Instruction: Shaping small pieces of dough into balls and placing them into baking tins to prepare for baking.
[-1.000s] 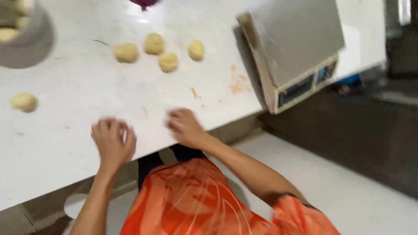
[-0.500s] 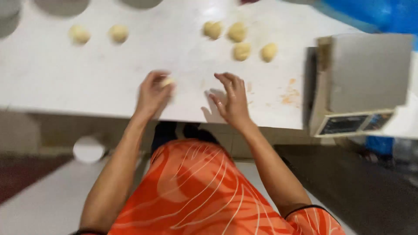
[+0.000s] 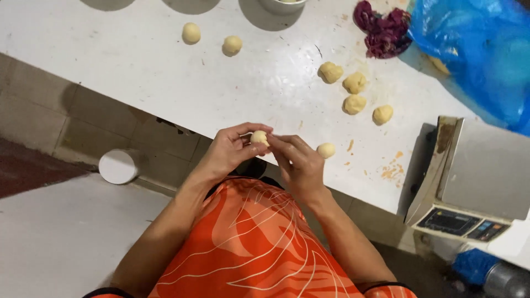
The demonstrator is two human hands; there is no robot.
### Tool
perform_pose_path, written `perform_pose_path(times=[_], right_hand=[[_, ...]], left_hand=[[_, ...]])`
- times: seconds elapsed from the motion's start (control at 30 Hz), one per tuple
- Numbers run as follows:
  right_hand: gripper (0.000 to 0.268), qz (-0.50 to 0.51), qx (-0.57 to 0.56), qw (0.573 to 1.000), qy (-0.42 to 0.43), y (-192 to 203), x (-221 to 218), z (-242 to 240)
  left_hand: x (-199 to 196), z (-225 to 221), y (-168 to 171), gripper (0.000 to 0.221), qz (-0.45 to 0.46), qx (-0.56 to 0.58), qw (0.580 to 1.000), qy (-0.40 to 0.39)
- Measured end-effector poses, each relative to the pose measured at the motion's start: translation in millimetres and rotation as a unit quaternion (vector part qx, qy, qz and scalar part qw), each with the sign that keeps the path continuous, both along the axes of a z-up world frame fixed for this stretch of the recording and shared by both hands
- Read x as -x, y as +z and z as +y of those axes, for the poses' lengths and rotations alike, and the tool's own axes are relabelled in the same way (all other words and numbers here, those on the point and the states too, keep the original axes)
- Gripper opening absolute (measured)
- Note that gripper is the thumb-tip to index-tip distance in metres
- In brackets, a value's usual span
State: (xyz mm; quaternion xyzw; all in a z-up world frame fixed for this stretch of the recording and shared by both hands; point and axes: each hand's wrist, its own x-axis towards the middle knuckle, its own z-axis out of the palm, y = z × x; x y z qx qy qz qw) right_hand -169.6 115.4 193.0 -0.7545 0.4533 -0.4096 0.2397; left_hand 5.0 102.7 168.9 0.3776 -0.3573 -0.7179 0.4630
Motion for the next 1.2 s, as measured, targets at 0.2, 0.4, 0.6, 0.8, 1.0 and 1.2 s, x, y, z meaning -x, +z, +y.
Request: perform_pose_path(times=[0.2,0.4,0.6,0.8,1.0,1.2], right_hand=[[0.020,-0.100,-0.182,0.967,0.147,35.4,-13.0,-22.9],[0.024,-0.036,-0.090,0.994,0.054,26.6,-48.1,-37.2],[0.007,-0.200,-0.171,0.963,-0.064,9.0,-97.2,-54.8],[0.011,-0.068,-0.151,0.986,-0.007,22.1,-130.5,-85.1],[0.015,-0.042,-0.099,0.988,-0.106,12.3,-159.3,-87.7],[0.013,-0.209,-0.173,0.943,-0.194,10.7,-175.3,-78.7]], left_hand=[[-35.8,-13.2,8.1,0.051,-0.020,0.020,0.977,-0.213],[-53.7,-33.1,-13.4,0.034,0.107,-0.082,0.986,-0.102],[-97.0,-64.4,-4.5,0.047,-0.043,0.032,0.990,-0.128],[-133.0,-92.2,-26.2,0.040,0.052,-0.049,0.983,-0.172],[-150.8,-122.7,-10.6,0.041,0.056,-0.060,0.976,-0.204],[-157.9,-139.1,-20.5,0.045,0.049,-0.043,0.970,-0.232]])
